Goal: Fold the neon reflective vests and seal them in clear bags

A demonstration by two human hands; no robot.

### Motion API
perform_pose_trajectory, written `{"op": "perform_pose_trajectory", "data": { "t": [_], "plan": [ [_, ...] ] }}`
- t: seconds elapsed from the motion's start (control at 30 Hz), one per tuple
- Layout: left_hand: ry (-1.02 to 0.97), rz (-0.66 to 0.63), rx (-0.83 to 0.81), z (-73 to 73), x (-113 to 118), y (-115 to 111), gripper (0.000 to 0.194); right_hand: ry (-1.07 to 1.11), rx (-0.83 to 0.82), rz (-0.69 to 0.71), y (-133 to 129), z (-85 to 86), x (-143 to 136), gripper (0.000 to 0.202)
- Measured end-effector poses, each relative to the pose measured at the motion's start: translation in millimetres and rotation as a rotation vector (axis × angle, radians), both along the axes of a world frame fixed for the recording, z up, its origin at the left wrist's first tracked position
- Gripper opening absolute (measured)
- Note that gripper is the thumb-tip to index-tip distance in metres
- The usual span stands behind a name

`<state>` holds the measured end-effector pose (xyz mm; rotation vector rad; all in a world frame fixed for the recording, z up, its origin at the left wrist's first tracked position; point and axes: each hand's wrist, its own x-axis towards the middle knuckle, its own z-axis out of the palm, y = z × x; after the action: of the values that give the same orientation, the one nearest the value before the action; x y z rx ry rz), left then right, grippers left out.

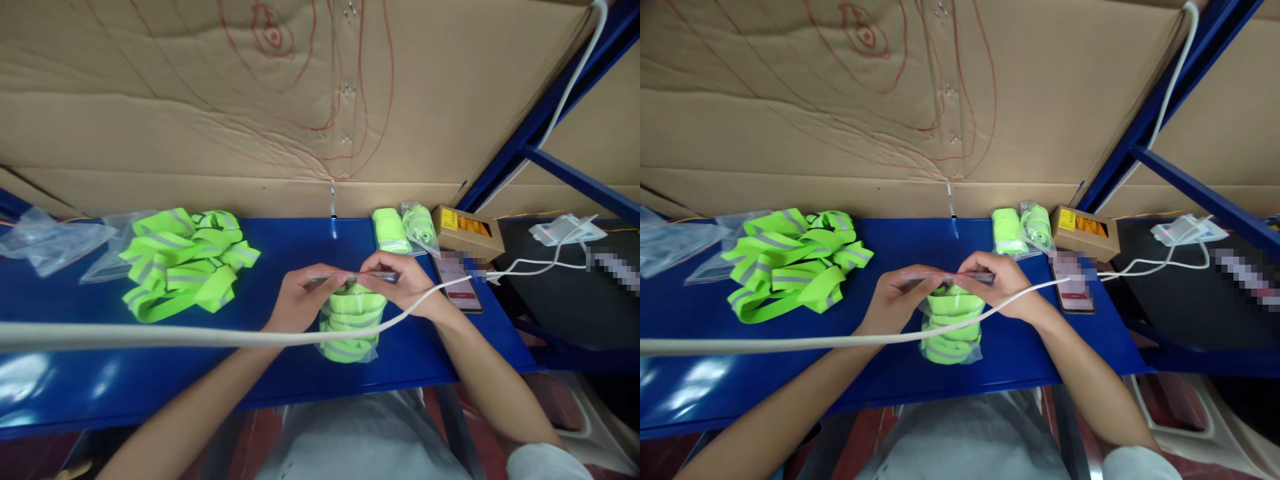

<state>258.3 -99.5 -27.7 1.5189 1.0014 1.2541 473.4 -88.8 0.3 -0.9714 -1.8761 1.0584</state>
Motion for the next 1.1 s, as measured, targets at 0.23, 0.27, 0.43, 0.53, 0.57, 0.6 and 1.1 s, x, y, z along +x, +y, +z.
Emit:
{"op": "perform_pose_trajectory", "data": {
  "t": [0.23,0.27,0.43,0.53,0.57,0.6,1.1],
  "plan": [
    [0.006,0.007,-0.008,-4.0,1.1,0.4,0.019,-0.056,0.157,-0.054,-2.0,-4.9,-5.8,0.014],
    [0.004,-0.011,-0.011,-4.9,0.7,1.8,0.02,-0.055,0.163,-0.058,-2.1,-5.2,-5.7,0.014],
    [0.01,-0.062,-0.038,-7.1,-1.0,6.1,0.025,-0.046,0.099,-0.059,-1.5,-7.1,-5.9,0.015],
    [0.027,-0.117,-0.058,-5.7,-0.3,5.8,0.028,-0.042,0.062,-0.068,0.6,-8.6,-5.3,0.018],
    [0.019,-0.131,-0.068,-5.1,0.0,5.7,0.03,-0.042,0.062,-0.068,1.5,-8.8,-4.6,0.018],
    [0.001,-0.138,-0.078,-4.6,0.2,5.7,0.032,-0.04,0.07,-0.069,2.3,-8.7,-3.6,0.017],
    [-0.03,-0.048,0.009,-8.5,0.3,7.6,0.026,-0.047,0.107,-0.096,4.4,-10.2,-2.1,0.016]
  ]
}}
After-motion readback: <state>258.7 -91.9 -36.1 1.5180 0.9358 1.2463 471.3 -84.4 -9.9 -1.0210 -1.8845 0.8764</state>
